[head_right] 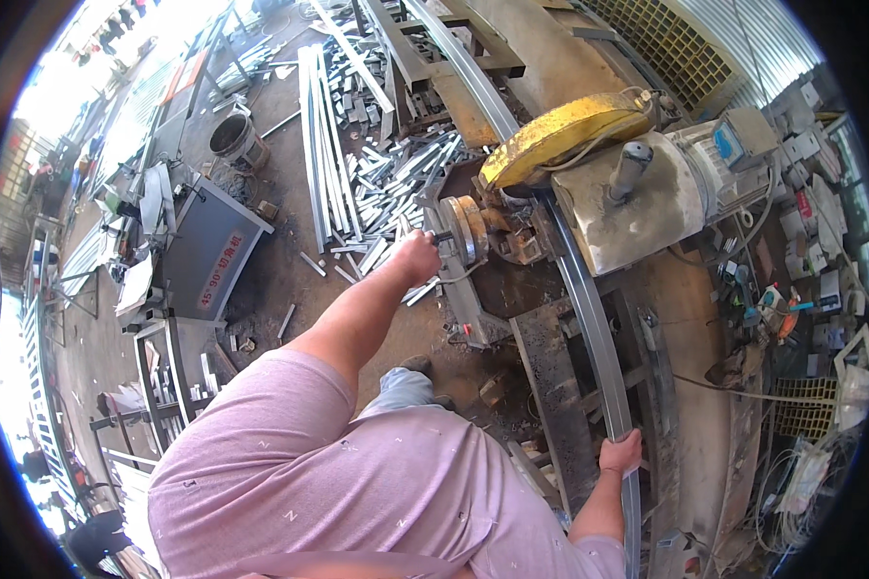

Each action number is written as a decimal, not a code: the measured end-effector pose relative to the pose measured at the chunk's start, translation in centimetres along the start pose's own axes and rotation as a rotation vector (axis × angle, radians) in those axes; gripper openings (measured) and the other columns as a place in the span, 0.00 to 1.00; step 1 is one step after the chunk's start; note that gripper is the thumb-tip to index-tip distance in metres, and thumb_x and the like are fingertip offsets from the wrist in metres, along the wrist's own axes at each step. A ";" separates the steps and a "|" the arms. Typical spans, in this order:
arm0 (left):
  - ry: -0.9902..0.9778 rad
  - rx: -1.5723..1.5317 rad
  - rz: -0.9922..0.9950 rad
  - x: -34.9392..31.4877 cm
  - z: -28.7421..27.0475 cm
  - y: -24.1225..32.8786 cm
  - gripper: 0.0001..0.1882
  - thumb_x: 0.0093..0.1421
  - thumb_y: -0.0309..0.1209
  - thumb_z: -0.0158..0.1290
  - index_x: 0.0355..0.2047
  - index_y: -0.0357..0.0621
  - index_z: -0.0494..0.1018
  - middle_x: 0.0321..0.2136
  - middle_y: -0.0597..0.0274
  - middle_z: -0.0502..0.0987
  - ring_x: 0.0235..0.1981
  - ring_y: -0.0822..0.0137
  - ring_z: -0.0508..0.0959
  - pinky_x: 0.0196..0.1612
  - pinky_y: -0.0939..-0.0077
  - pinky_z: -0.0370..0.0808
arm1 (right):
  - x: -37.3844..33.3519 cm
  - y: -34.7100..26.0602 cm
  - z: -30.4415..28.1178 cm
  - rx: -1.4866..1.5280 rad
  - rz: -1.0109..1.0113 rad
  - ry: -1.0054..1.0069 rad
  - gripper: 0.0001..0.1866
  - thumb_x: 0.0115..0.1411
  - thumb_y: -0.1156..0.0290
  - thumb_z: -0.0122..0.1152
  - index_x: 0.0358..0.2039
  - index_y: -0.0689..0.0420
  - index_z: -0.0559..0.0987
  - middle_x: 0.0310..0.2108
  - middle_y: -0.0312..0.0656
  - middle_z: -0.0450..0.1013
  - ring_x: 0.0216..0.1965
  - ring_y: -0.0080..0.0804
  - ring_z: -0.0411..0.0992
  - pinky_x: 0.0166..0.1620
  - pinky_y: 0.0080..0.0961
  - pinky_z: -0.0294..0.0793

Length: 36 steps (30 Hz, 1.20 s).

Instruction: The person repeatedly picks up long metal rods, positions them on a chop saw, and cuts them to length. After each cut, the person removes the cut piece and places it with other cut pieces on the floor.

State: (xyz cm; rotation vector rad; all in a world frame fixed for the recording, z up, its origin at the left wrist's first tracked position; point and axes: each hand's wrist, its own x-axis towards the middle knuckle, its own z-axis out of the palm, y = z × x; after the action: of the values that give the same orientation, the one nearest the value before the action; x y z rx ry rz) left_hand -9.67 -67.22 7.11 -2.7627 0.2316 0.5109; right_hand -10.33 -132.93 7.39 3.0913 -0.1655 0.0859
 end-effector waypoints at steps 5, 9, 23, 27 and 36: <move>-0.026 0.007 0.008 -0.4 -1.1 0.0 0.10 0.63 0.41 0.60 0.37 0.58 0.90 0.42 0.71 0.88 0.53 0.63 0.81 0.50 0.63 0.76 | 0.0 0.4 0.5 0.005 -0.005 0.028 0.20 0.46 0.69 0.71 0.37 0.53 0.71 0.38 0.49 0.77 0.43 0.60 0.77 0.44 0.58 0.75; -0.041 0.006 0.004 -0.3 -0.9 0.0 0.10 0.63 0.41 0.61 0.37 0.57 0.90 0.43 0.71 0.88 0.54 0.63 0.81 0.50 0.63 0.75 | -0.2 0.4 0.5 0.002 -0.004 0.027 0.18 0.48 0.69 0.69 0.38 0.53 0.72 0.39 0.49 0.78 0.45 0.60 0.78 0.45 0.58 0.76; -0.083 0.026 -0.012 -0.2 -1.2 0.3 0.10 0.63 0.40 0.60 0.38 0.58 0.90 0.43 0.72 0.88 0.55 0.63 0.80 0.51 0.64 0.74 | -0.3 -0.5 -0.7 0.023 0.054 -0.023 0.18 0.49 0.70 0.67 0.41 0.54 0.72 0.41 0.49 0.78 0.47 0.59 0.77 0.48 0.56 0.77; -0.087 0.017 -0.019 -0.1 -0.9 0.2 0.10 0.56 0.41 0.65 0.37 0.59 0.89 0.42 0.71 0.88 0.54 0.63 0.80 0.50 0.65 0.73 | -0.2 -0.2 -0.4 0.041 0.037 -0.015 0.18 0.49 0.70 0.67 0.40 0.53 0.72 0.41 0.49 0.78 0.47 0.59 0.77 0.48 0.57 0.77; -0.091 0.060 -0.005 -0.2 -1.2 0.3 0.12 0.61 0.45 0.62 0.38 0.58 0.89 0.45 0.69 0.88 0.55 0.63 0.81 0.51 0.63 0.75 | -0.2 0.0 0.1 0.026 0.005 0.050 0.19 0.47 0.69 0.70 0.39 0.53 0.72 0.40 0.50 0.78 0.46 0.58 0.78 0.47 0.55 0.78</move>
State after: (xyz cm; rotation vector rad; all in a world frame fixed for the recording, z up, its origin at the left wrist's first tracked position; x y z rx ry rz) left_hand -9.58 -67.85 8.16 -2.6739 0.2149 0.6165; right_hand -10.53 -132.91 7.27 3.1107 -0.1722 0.1662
